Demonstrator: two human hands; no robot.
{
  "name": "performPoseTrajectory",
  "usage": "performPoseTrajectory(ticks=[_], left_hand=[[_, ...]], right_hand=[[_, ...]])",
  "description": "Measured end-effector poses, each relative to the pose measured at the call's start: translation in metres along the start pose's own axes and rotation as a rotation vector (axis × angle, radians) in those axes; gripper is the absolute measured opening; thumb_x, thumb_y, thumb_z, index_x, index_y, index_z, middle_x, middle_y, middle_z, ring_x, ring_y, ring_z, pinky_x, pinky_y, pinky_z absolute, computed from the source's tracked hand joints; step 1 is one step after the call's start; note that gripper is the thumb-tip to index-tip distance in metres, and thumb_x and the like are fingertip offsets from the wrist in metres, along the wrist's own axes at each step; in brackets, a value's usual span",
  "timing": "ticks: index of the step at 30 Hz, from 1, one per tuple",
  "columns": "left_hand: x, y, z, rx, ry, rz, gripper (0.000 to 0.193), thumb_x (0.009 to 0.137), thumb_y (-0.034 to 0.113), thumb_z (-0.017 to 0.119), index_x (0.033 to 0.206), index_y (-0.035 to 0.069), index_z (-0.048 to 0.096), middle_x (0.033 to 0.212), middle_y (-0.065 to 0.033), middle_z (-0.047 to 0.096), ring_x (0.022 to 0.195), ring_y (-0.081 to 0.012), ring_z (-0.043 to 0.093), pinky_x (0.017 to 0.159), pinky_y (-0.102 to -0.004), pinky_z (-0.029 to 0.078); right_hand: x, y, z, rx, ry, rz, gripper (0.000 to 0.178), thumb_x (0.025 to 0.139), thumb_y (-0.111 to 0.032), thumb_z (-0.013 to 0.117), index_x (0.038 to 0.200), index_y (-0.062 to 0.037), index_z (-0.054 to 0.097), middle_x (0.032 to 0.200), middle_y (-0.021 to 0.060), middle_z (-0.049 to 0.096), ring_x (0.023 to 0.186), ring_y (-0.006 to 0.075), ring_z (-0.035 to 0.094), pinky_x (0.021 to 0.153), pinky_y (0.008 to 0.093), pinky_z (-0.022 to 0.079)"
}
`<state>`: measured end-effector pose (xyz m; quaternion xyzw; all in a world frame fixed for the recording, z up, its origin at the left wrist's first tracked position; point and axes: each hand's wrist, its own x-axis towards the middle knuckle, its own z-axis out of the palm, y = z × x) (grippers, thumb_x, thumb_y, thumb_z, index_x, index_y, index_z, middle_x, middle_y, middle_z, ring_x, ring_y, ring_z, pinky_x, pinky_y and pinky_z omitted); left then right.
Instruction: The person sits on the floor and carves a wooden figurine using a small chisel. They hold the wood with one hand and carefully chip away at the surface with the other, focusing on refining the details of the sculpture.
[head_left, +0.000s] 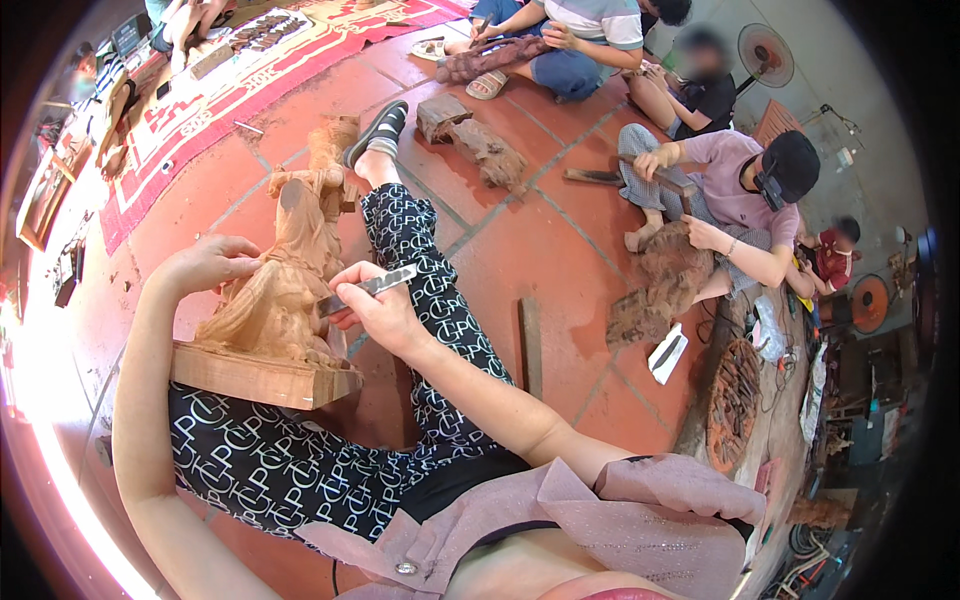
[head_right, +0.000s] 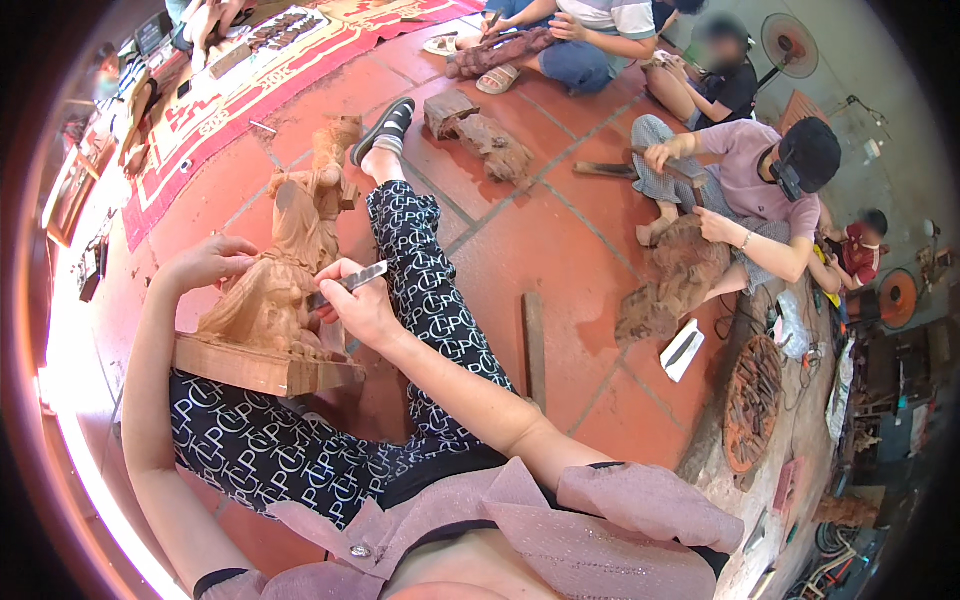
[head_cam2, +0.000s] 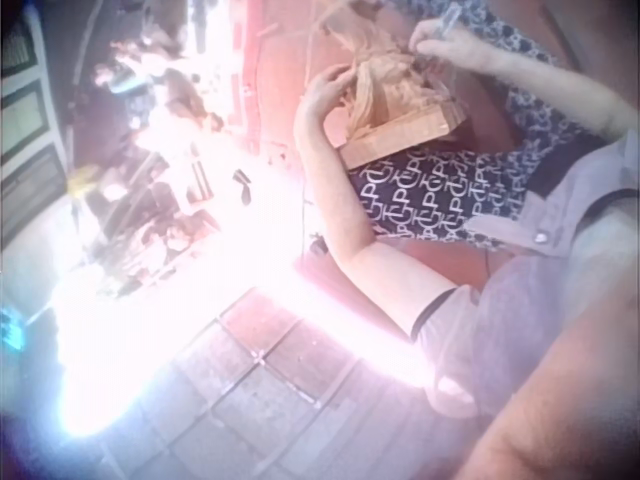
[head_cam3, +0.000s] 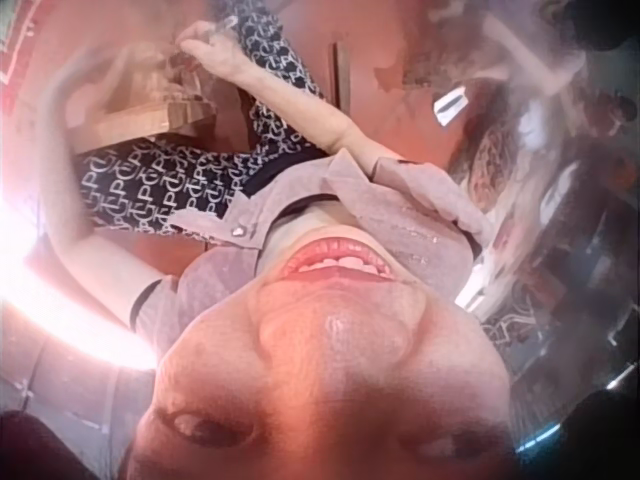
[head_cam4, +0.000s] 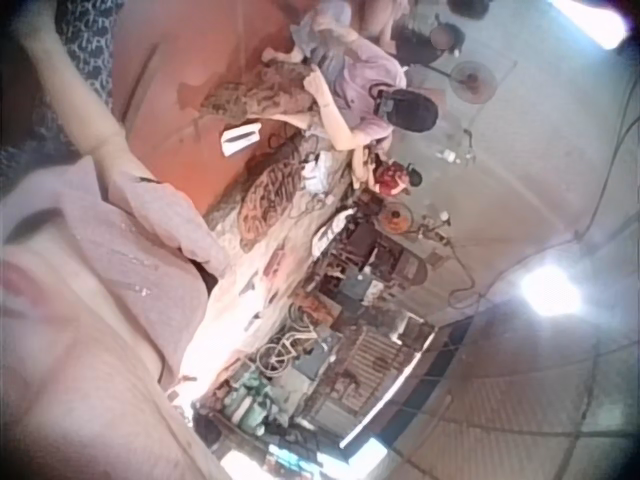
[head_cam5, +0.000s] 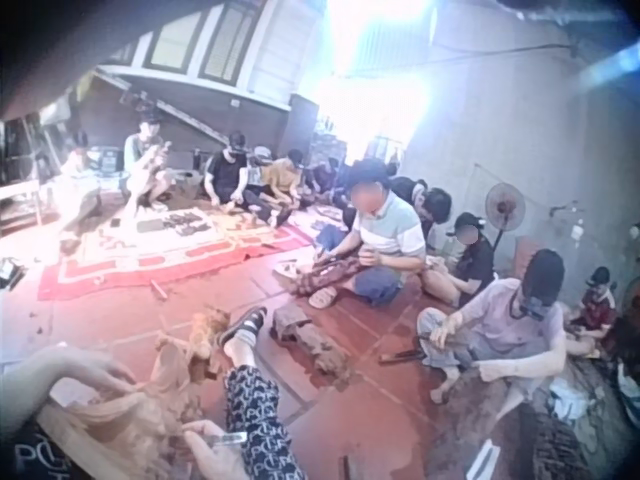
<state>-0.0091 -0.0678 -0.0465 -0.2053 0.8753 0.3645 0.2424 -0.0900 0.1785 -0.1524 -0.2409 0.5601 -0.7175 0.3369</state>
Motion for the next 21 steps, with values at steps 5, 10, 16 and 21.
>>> performPoseTrajectory(ticks=[5,10,16,21], left_hand=[[-0.005,0.012,0.001,0.039,0.017,-0.003,0.041,0.09,0.033,0.057,0.116,0.001,0.058,0.095,-0.0068,0.063,0.078,-0.0135,0.06,0.065,-0.0278,0.051],[-0.001,0.001,0.0,0.029,0.007,-0.003,0.041,0.09,0.033,0.056,0.117,0.001,0.058,0.094,-0.0071,0.063,0.077,-0.0135,0.06,0.063,-0.028,0.051],[-0.003,0.006,0.002,0.043,0.015,-0.006,0.04,0.091,0.031,0.056,0.116,0.001,0.058,0.093,-0.0072,0.063,0.077,-0.0136,0.06,0.063,-0.028,0.051],[-0.001,0.004,0.002,0.032,0.029,0.003,0.04,0.09,0.031,0.056,0.117,0.001,0.058,0.093,-0.0075,0.064,0.077,-0.0135,0.06,0.064,-0.0281,0.052]], right_hand=[[0.004,0.006,-0.003,-0.019,0.016,0.026,0.011,0.09,-0.011,0.053,0.092,-0.0003,0.056,0.08,0.0052,0.06,0.062,0.013,0.064,0.053,0.0246,0.054],[0.002,-0.004,-0.004,0.109,-0.063,0.111,0.013,0.092,-0.012,0.051,0.097,-0.0001,0.055,0.087,0.0072,0.06,0.067,0.0163,0.066,0.057,0.0262,0.055],[0.006,0.0,-0.005,0.091,-0.05,0.13,0.014,0.091,-0.012,0.052,0.098,0.0,0.054,0.086,0.0084,0.061,0.068,0.0175,0.066,0.058,0.027,0.056],[0.008,0.001,-0.009,0.055,-0.009,0.11,0.014,0.091,-0.012,0.052,0.097,0.0005,0.054,0.085,0.0084,0.06,0.068,0.0174,0.066,0.058,0.0276,0.056]])
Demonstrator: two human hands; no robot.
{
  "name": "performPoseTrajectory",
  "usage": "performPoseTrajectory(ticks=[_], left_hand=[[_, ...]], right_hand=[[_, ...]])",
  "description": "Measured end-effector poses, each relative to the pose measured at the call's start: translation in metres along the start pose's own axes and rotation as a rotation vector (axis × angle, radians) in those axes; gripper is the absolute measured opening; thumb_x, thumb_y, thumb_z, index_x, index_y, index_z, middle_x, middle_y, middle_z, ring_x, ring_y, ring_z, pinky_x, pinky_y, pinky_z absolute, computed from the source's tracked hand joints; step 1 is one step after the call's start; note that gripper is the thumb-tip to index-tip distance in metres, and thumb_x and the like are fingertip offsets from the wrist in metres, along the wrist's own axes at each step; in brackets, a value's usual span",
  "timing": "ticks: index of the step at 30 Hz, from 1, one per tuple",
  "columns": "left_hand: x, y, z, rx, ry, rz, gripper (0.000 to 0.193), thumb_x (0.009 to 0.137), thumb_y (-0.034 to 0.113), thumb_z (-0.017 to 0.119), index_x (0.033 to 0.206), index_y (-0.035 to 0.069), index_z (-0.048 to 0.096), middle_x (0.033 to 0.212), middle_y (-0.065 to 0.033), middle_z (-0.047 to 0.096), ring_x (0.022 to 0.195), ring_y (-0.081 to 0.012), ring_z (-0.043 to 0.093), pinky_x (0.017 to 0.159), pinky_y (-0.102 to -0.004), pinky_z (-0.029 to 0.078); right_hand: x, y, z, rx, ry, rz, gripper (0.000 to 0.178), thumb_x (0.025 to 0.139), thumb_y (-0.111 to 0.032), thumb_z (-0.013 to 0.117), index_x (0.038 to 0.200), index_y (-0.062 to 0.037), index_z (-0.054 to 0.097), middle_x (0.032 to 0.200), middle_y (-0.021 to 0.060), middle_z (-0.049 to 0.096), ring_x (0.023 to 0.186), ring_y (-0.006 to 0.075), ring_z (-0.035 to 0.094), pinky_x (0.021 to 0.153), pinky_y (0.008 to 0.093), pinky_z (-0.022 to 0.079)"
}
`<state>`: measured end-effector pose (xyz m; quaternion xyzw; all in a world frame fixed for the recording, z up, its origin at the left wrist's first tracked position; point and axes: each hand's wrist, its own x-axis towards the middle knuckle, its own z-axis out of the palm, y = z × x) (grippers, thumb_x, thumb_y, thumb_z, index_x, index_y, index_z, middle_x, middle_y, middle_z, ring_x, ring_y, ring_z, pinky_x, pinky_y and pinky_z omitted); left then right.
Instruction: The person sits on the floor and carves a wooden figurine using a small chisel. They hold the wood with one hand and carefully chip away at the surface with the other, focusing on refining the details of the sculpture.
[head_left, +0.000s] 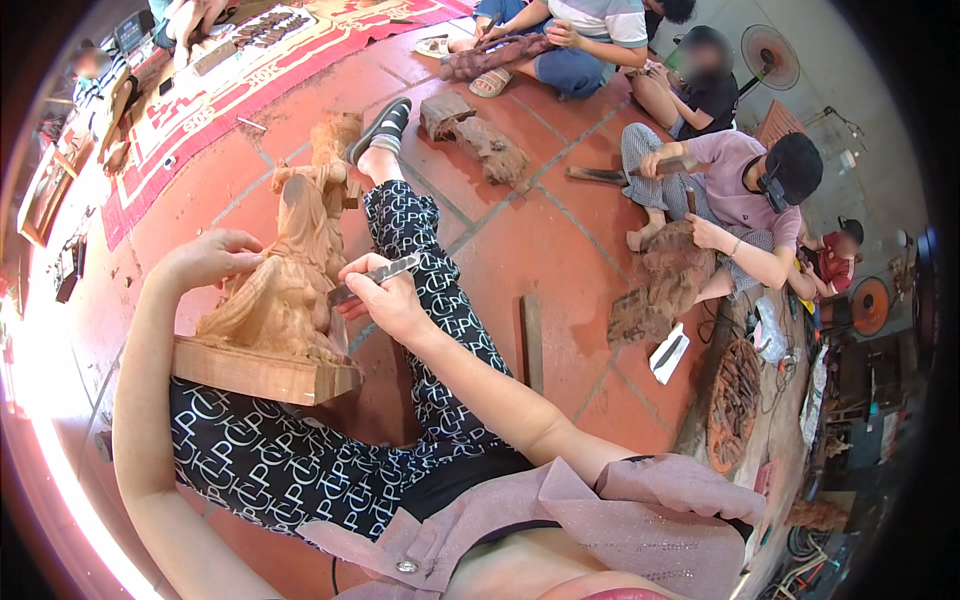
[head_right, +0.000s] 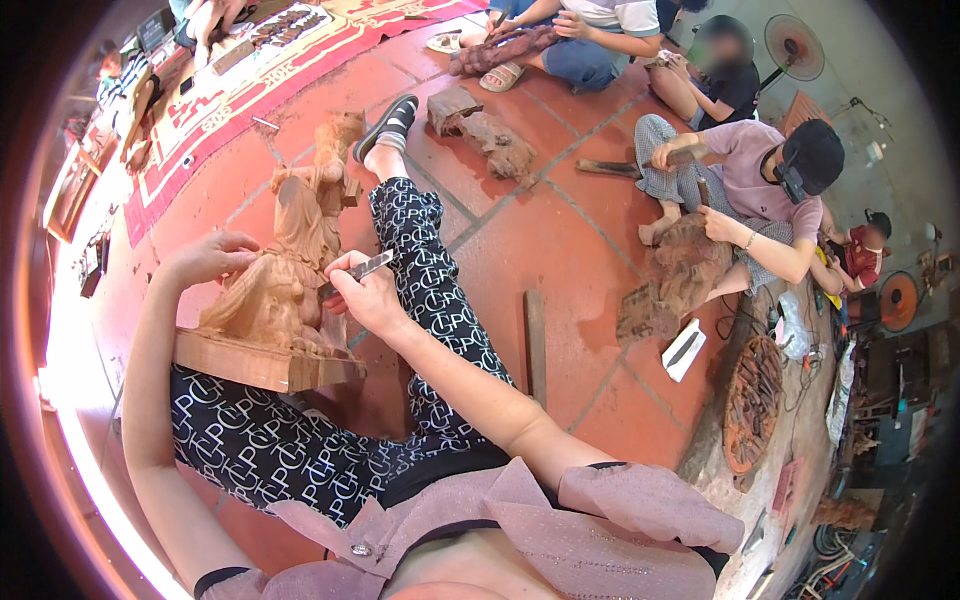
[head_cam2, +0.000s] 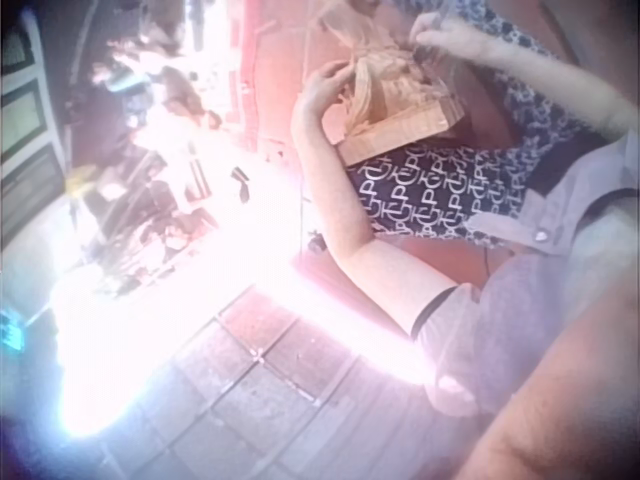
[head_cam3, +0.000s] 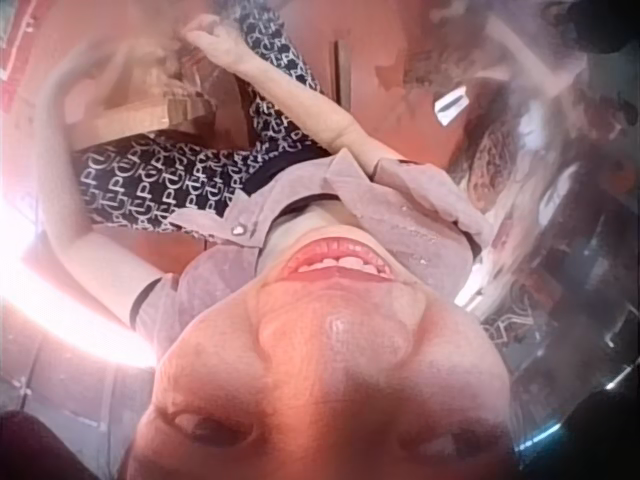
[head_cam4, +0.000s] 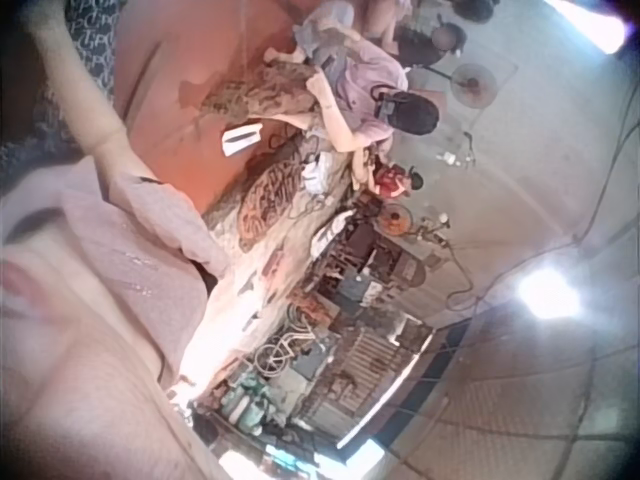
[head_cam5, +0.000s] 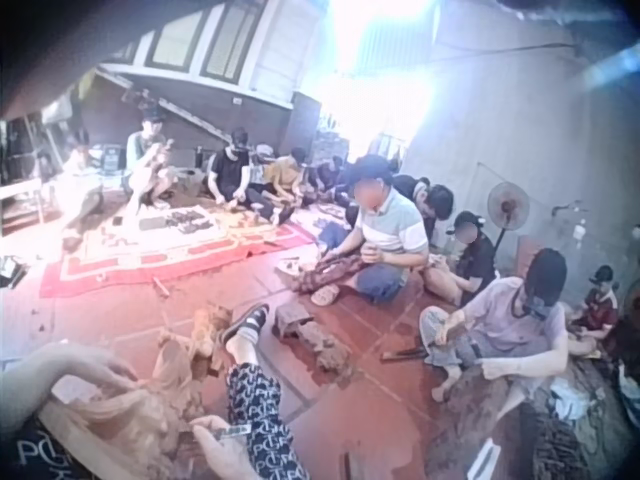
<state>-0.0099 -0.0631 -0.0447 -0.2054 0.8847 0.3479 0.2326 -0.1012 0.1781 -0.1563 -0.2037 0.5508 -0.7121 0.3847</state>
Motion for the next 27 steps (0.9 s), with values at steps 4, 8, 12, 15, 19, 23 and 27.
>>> performPoseTrajectory(ticks=[4,8,12,15,19,23,27], left_hand=[[-0.001,0.001,-0.001,0.001,-0.017,-0.014,0.04,0.09,0.031,0.056,0.117,0.002,0.059,0.094,-0.0078,0.064,0.077,-0.0134,0.06,0.064,-0.028,0.052],[0.001,-0.003,-0.001,-0.025,0.0,-0.007,0.042,0.088,0.036,0.058,0.114,0.003,0.061,0.092,-0.0076,0.065,0.076,-0.0141,0.06,0.063,-0.0284,0.05],[-0.001,0.002,-0.001,0.002,-0.004,-0.018,0.041,0.089,0.032,0.057,0.116,0.001,0.059,0.092,-0.0082,0.063,0.076,-0.0137,0.06,0.063,-0.0282,0.051],[-0.001,-0.001,-0.002,0.017,-0.002,-0.007,0.041,0.089,0.032,0.057,0.116,0.001,0.059,0.092,-0.0082,0.063,0.077,-0.0136,0.06,0.063,-0.0283,0.051],[-0.001,0.002,-0.001,0.006,-0.002,-0.005,0.041,0.089,0.033,0.057,0.116,0.001,0.059,0.092,-0.008,0.063,0.078,-0.0138,0.06,0.063,-0.0286,0.051],[-0.002,-0.001,-0.001,0.006,0.0,-0.01,0.041,0.089,0.033,0.057,0.116,0.001,0.059,0.093,-0.0077,0.064,0.078,-0.0141,0.06,0.063,-0.0285,0.051],[-0.001,0.003,-0.001,0.034,0.007,-0.001,0.041,0.09,0.033,0.057,0.115,0.001,0.059,0.092,-0.0077,0.064,0.077,-0.0145,0.06,0.063,-0.0283,0.051]], right_hand=[[-0.005,0.001,0.005,-0.09,-0.043,-0.03,0.014,0.091,-0.012,0.052,0.096,0.0007,0.055,0.086,0.0077,0.06,0.068,0.0174,0.066,0.057,0.0277,0.056],[-0.003,0.001,-0.002,0.046,-0.031,0.019,0.014,0.092,-0.012,0.052,0.097,0.0004,0.055,0.089,0.0081,0.059,0.07,0.0178,0.066,0.059,0.0279,0.056],[-0.002,0.002,0.002,0.011,-0.036,0.009,0.014,0.092,-0.012,0.051,0.097,0.0005,0.055,0.089,0.0081,0.059,0.07,0.0183,0.066,0.06,0.0279,0.056],[-0.005,-0.004,0.005,0.078,-0.052,0.02,0.014,0.092,-0.012,0.051,0.097,0.0004,0.055,0.09,0.008,0.06,0.071,0.0182,0.066,0.06,0.0273,0.056],[-0.002,0.003,0.003,-0.058,-0.035,-0.025,0.014,0.092,-0.012,0.051,0.097,0.0002,0.056,0.09,0.0081,0.06,0.072,0.0181,0.067,0.06,0.0271,0.056],[-0.007,-0.005,0.006,0.054,-0.091,0.001,0.014,0.092,-0.012,0.051,0.097,0.0,0.056,0.089,0.0078,0.061,0.071,0.0171,0.066,0.06,0.0271,0.056],[0.0,0.0,0.001,-0.038,-0.052,0.019,0.015,0.092,-0.013,0.051,0.098,0.0,0.056,0.089,0.0075,0.061,0.07,0.0154,0.065,0.06,0.0273,0.056]])
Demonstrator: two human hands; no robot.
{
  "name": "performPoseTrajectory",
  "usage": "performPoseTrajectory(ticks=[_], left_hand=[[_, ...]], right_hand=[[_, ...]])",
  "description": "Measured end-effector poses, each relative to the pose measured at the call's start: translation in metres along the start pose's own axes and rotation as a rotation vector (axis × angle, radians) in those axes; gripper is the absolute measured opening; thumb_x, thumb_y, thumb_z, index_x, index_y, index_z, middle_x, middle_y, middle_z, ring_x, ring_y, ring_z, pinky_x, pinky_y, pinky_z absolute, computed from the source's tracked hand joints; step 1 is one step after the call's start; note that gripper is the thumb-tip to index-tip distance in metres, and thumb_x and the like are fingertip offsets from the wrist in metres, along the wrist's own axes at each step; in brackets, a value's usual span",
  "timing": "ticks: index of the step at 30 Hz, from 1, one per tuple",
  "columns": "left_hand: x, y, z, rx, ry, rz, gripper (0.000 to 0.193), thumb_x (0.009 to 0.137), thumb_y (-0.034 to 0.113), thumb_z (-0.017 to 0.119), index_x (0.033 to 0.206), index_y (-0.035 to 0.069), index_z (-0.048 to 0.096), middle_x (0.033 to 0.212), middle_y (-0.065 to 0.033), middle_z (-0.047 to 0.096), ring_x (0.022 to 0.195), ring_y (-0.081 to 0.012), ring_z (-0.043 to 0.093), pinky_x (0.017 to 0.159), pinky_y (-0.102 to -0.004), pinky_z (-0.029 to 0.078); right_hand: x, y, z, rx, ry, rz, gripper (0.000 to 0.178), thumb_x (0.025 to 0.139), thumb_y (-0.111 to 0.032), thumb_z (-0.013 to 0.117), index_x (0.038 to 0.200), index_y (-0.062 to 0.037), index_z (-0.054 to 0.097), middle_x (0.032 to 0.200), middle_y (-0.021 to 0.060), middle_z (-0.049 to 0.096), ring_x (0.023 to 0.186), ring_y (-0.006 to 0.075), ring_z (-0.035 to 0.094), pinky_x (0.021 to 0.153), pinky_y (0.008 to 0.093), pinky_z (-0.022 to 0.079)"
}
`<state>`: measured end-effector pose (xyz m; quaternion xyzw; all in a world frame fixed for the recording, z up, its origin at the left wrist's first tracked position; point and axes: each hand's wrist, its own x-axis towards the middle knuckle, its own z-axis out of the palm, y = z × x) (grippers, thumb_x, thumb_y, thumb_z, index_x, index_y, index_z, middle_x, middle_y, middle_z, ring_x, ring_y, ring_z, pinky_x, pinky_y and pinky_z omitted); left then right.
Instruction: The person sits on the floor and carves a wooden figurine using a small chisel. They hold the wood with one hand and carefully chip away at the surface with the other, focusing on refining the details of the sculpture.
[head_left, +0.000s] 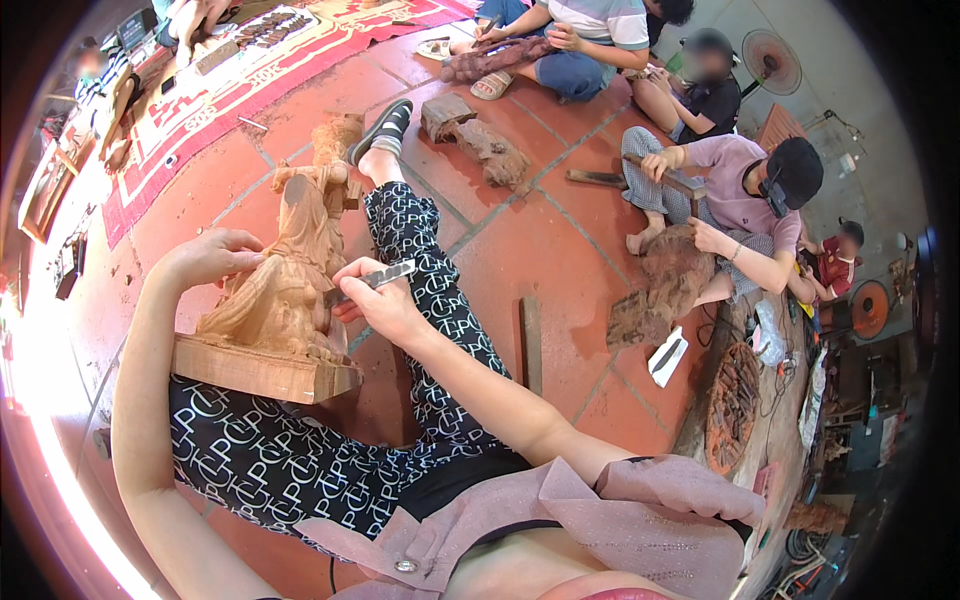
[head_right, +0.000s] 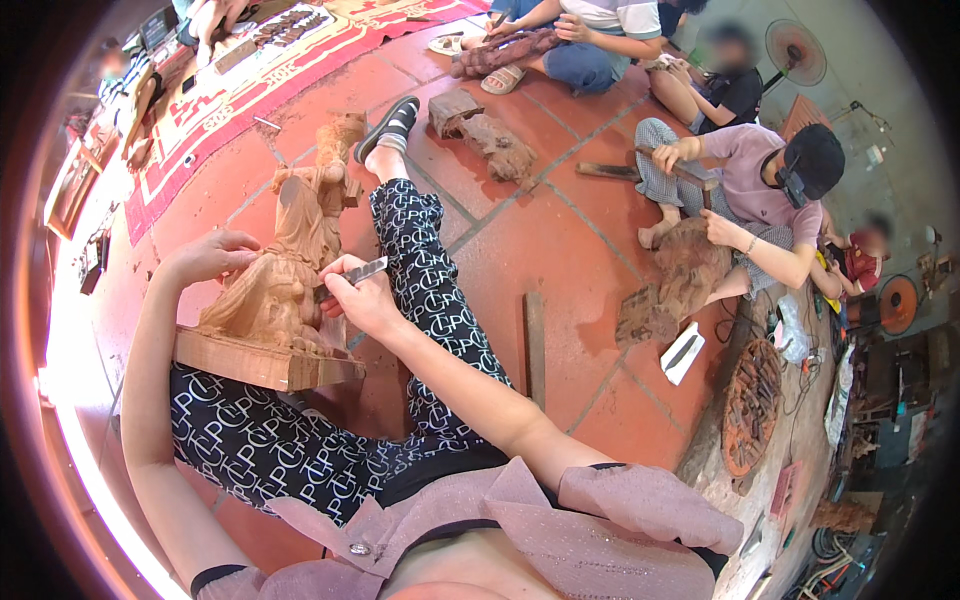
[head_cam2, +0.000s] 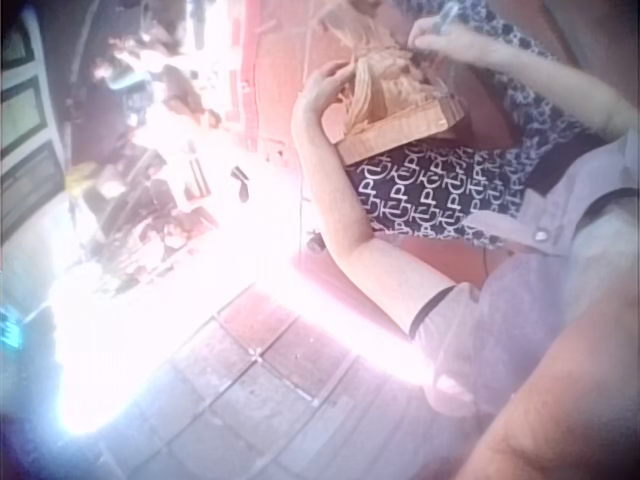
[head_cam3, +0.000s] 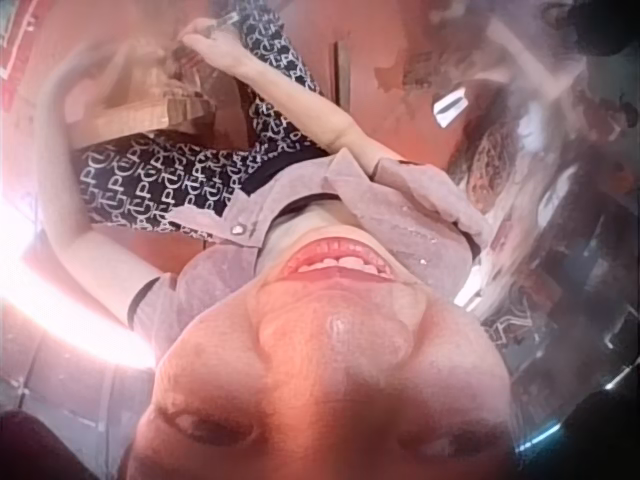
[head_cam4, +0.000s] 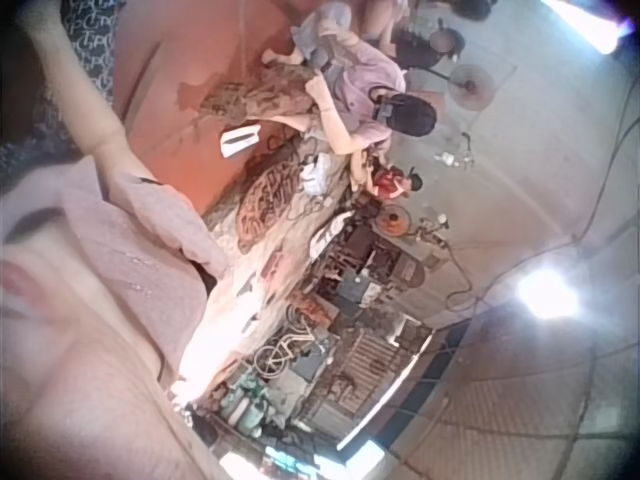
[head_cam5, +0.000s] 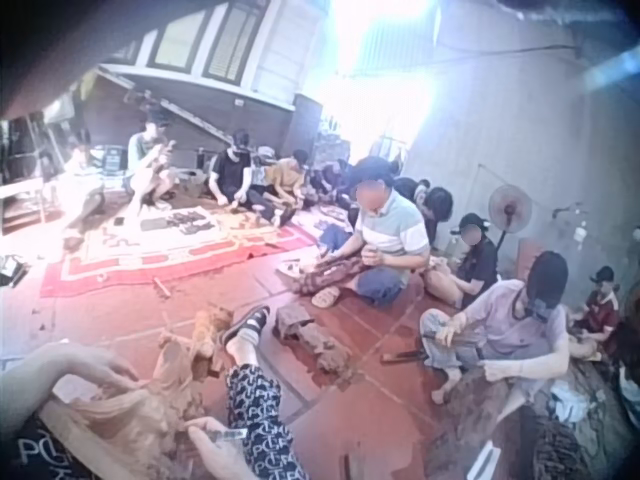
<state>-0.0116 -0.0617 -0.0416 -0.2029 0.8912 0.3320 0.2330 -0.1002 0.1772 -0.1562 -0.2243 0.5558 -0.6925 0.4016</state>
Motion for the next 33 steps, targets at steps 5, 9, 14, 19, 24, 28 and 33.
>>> performPoseTrajectory(ticks=[5,9,14,19,24,28,33], left_hand=[[0.004,-0.012,0.001,-0.027,-0.003,0.019,0.042,0.089,0.036,0.057,0.115,0.003,0.06,0.087,-0.0055,0.064,0.074,-0.0131,0.059,0.063,-0.0279,0.051],[0.011,-0.011,0.001,-0.019,-0.02,0.0,0.044,0.089,0.039,0.057,0.115,0.004,0.06,0.085,-0.0032,0.062,0.072,-0.0114,0.057,0.062,-0.0263,0.049],[0.006,-0.012,0.004,0.029,0.001,-0.052,0.045,0.089,0.042,0.056,0.12,0.009,0.059,0.09,-0.0025,0.061,0.077,-0.0118,0.055,0.065,-0.0284,0.049],[0.006,-0.02,0.006,0.002,0.036,-0.026,0.047,0.087,0.046,0.056,0.118,0.011,0.06,0.095,-0.002,0.061,0.082,-0.013,0.055,0.071,-0.0303,0.051],[0.006,-0.017,0.002,0.052,-0.019,-0.082,0.046,0.091,0.044,0.052,0.126,0.014,0.055,0.115,-0.0017,0.06,0.102,-0.0117,0.055,0.078,-0.0266,0.047],[0.006,-0.016,0.001,0.034,-0.024,-0.084,0.046,0.091,0.044,0.052,0.125,0.014,0.056,0.115,-0.0014,0.06,0.1,-0.0115,0.056,0.077,-0.0261,0.048],[0.006,-0.017,0.001,0.061,-0.008,-0.082,0.047,0.09,0.045,0.052,0.125,0.013,0.056,0.115,-0.0013,0.06,0.099,-0.0119,0.057,0.076,-0.0264,0.049]], right_hand=[[-0.007,-0.01,0.004,0.024,-0.061,-0.008,0.015,0.091,-0.012,0.052,0.097,0.0002,0.057,0.088,0.0073,0.061,0.07,0.0153,0.065,0.06,0.0271,0.055],[0.001,0.002,-0.003,-0.026,-0.012,0.001,0.013,0.09,-0.013,0.054,0.096,-0.0012,0.058,0.086,0.0071,0.062,0.071,0.0156,0.066,0.06,0.0288,0.056],[-0.005,-0.004,-0.01,0.312,-0.011,-0.161,0.02,0.091,-0.009,0.055,0.106,0.004,0.052,0.09,0.016,0.064,0.075,0.022,0.067,0.066,0.0327,0.058],[-0.012,0.012,-0.032,0.197,0.148,-0.089,0.023,0.087,-0.004,0.06,0.107,0.0029,0.052,0.094,0.0147,0.064,0.078,0.0204,0.066,0.069,0.0314,0.057],[-0.027,0.028,-0.022,0.172,0.097,-0.082,0.021,0.084,-0.003,0.062,0.103,0.0022,0.053,0.089,0.0112,0.065,0.076,0.0164,0.066,0.069,0.0278,0.055],[-0.03,0.026,-0.012,-0.019,0.117,-0.132,0.017,0.079,-0.004,0.065,0.094,-0.0007,0.059,0.077,0.0054,0.066,0.068,0.0091,0.063,0.061,0.0235,0.051],[-0.017,0.029,-0.002,-0.327,0.189,-0.378,0.012,0.077,-0.003,0.065,0.088,-0.002,0.061,0.07,0.006,0.063,0.061,0.0084,0.058,0.055,0.0238,0.046]])
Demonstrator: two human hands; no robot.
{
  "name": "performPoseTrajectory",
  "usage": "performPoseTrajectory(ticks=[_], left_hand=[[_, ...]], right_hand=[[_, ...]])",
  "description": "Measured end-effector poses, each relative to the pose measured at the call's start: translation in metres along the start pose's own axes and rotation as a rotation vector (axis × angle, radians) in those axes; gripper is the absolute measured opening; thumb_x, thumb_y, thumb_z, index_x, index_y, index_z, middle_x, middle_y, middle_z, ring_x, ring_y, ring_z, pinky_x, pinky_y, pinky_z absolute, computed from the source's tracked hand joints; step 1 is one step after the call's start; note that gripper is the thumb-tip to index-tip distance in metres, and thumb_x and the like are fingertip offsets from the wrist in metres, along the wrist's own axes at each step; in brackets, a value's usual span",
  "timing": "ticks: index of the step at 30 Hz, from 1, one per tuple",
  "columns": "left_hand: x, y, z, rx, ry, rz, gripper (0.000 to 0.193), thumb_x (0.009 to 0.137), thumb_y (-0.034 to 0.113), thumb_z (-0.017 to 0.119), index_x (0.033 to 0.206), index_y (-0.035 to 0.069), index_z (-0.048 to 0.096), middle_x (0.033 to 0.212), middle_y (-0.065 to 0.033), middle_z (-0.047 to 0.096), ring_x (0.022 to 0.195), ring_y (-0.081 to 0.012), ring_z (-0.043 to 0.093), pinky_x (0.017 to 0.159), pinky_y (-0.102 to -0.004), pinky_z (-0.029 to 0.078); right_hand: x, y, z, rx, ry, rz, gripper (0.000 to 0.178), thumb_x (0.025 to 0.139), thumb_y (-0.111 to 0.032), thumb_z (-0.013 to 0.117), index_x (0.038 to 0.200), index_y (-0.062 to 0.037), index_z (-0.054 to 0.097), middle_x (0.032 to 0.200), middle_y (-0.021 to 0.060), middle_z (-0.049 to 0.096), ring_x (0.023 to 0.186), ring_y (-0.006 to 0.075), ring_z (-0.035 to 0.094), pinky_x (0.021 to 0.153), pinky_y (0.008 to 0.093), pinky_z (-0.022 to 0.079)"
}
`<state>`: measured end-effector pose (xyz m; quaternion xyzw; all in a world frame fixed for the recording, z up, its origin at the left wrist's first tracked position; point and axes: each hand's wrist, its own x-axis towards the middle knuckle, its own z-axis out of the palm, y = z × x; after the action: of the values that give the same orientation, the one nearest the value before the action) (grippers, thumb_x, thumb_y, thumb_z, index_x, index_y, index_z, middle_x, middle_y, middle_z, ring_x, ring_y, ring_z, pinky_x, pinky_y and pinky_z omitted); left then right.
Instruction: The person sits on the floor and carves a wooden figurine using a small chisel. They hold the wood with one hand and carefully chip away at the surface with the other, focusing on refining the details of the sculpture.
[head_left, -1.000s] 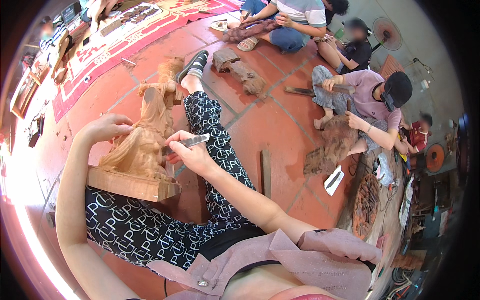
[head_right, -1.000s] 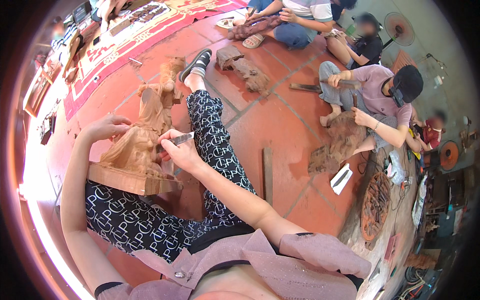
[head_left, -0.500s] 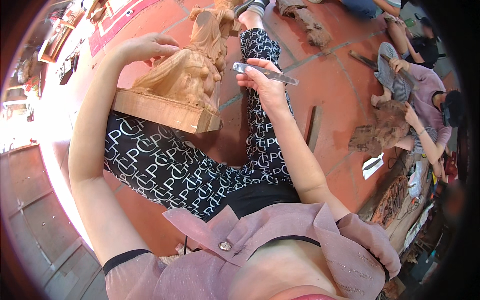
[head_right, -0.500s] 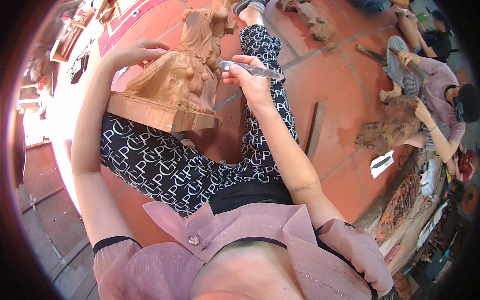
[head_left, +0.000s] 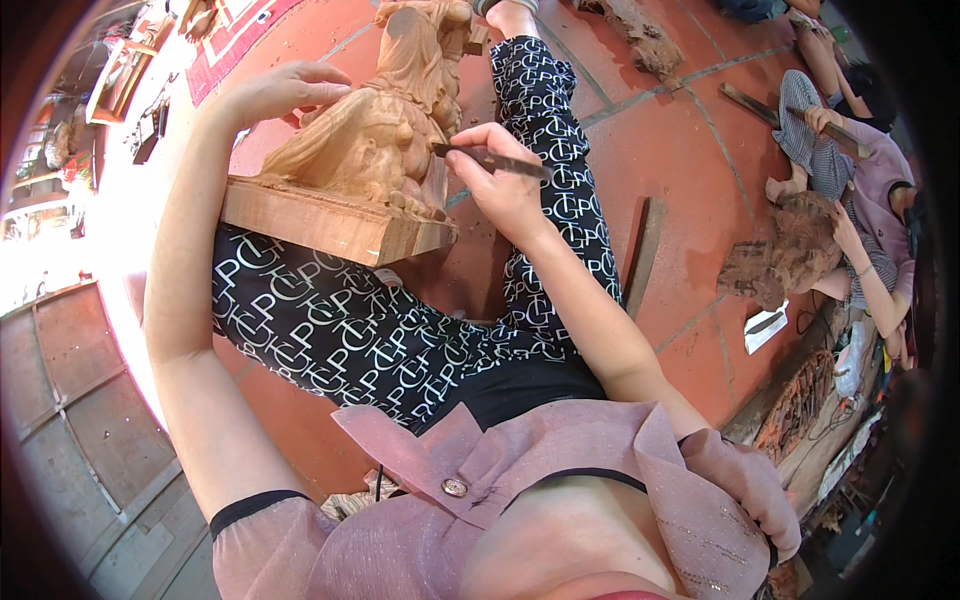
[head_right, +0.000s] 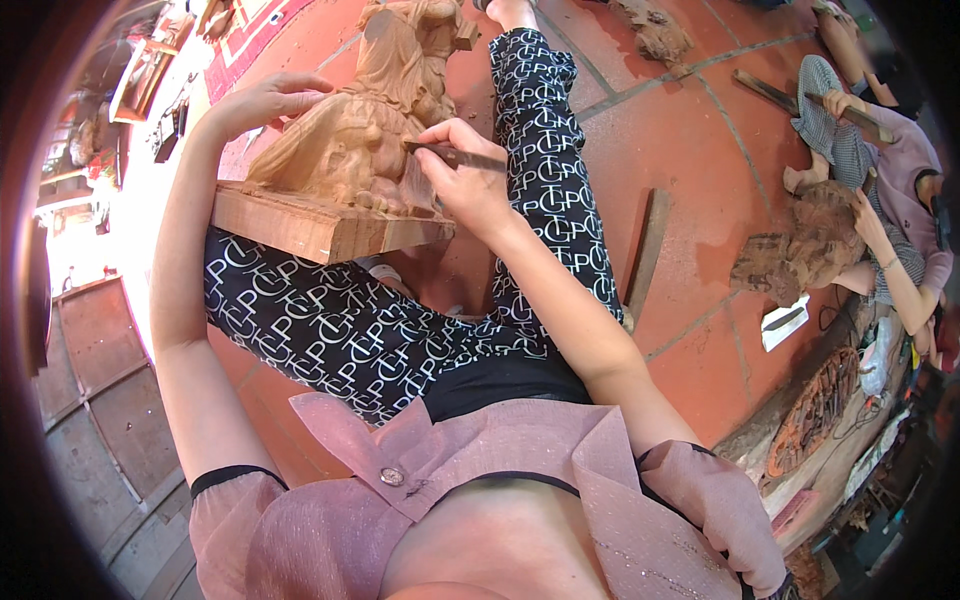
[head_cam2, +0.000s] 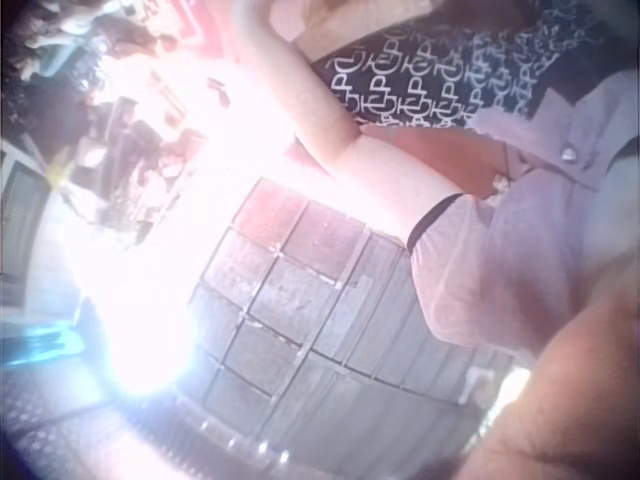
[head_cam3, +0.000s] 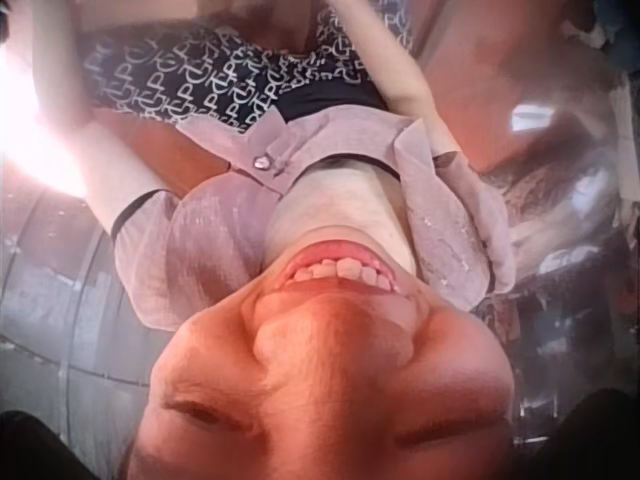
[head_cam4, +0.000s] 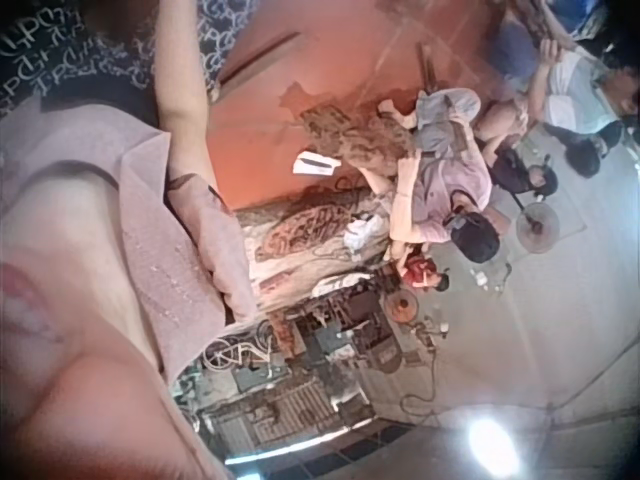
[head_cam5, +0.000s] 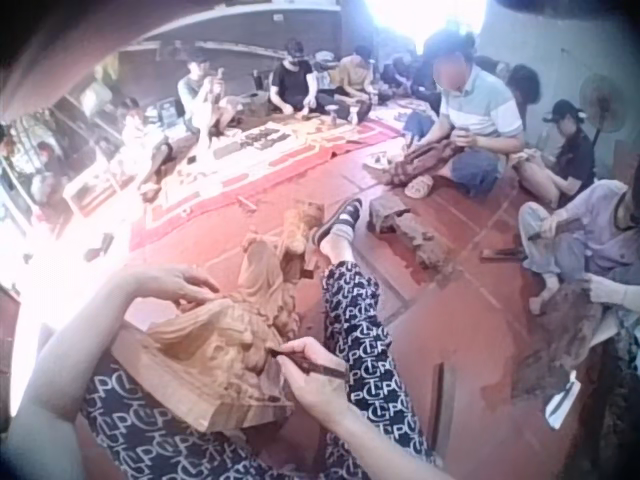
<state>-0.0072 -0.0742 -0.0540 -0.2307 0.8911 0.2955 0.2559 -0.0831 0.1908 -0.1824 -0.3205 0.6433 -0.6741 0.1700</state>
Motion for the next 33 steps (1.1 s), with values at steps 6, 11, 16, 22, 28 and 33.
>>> performPoseTrajectory(ticks=[6,11,16,22,28,33], left_hand=[[0.001,-0.005,0.001,-0.063,-0.025,-0.03,0.048,0.09,0.043,0.054,0.125,0.011,0.056,0.112,-0.0037,0.061,0.096,-0.0126,0.057,0.075,-0.027,0.049],[-0.002,-0.001,0.0,-0.147,-0.054,0.005,0.048,0.088,0.04,0.059,0.123,0.008,0.055,0.1,-0.002,0.06,0.089,-0.0109,0.057,0.07,-0.0263,0.049],[0.001,-0.001,0.001,-0.135,-0.023,0.052,0.045,0.088,0.04,0.058,0.118,0.005,0.059,0.103,-0.0074,0.062,0.09,-0.0158,0.059,0.068,-0.0303,0.052],[-0.001,0.004,-0.001,-0.099,-0.016,0.065,0.042,0.09,0.036,0.057,0.115,0.003,0.06,0.096,-0.0063,0.061,0.084,-0.0144,0.059,0.065,-0.0288,0.052],[-0.002,0.004,0.0,-0.11,-0.012,0.065,0.043,0.09,0.036,0.057,0.116,0.002,0.059,0.094,-0.0073,0.063,0.08,-0.014,0.06,0.063,-0.0276,0.051],[-0.003,0.004,-0.001,-0.118,-0.024,0.05,0.044,0.09,0.036,0.058,0.118,0.002,0.058,0.098,-0.0062,0.063,0.078,-0.0118,0.059,0.062,-0.0268,0.052]], right_hand=[[-0.005,-0.011,0.012,-0.095,-0.025,-0.103,0.008,0.078,-0.002,0.065,0.084,-0.001,0.06,0.072,0.0064,0.062,0.063,0.0102,0.059,0.058,0.025,0.047],[-0.001,-0.005,0.013,-0.069,-0.008,-0.054,0.01,0.077,-0.002,0.066,0.085,-0.0006,0.06,0.075,0.0053,0.063,0.068,0.0083,0.059,0.061,0.0241,0.048],[0.002,-0.017,0.006,-0.128,-0.082,-0.093,0.007,0.08,-0.004,0.063,0.085,-0.0014,0.059,0.07,0.0044,0.063,0.064,0.0086,0.06,0.058,0.0242,0.048],[0.007,-0.009,0.009,-0.078,-0.13,0.022,0.008,0.083,-0.004,0.061,0.089,-0.0003,0.057,0.074,0.0059,0.065,0.069,0.0095,0.064,0.063,0.0233,0.051],[0.011,-0.013,0.01,-0.015,-0.076,0.027,0.007,0.079,-0.006,0.061,0.083,-0.0004,0.058,0.067,0.0093,0.063,0.061,0.0148,0.062,0.056,0.0286,0.048],[0.009,-0.029,0.004,0.114,-0.179,0.138,0.007,0.078,-0.005,0.06,0.082,-0.0002,0.058,0.066,0.0099,0.061,0.059,0.0155,0.061,0.056,0.0299,0.047]])
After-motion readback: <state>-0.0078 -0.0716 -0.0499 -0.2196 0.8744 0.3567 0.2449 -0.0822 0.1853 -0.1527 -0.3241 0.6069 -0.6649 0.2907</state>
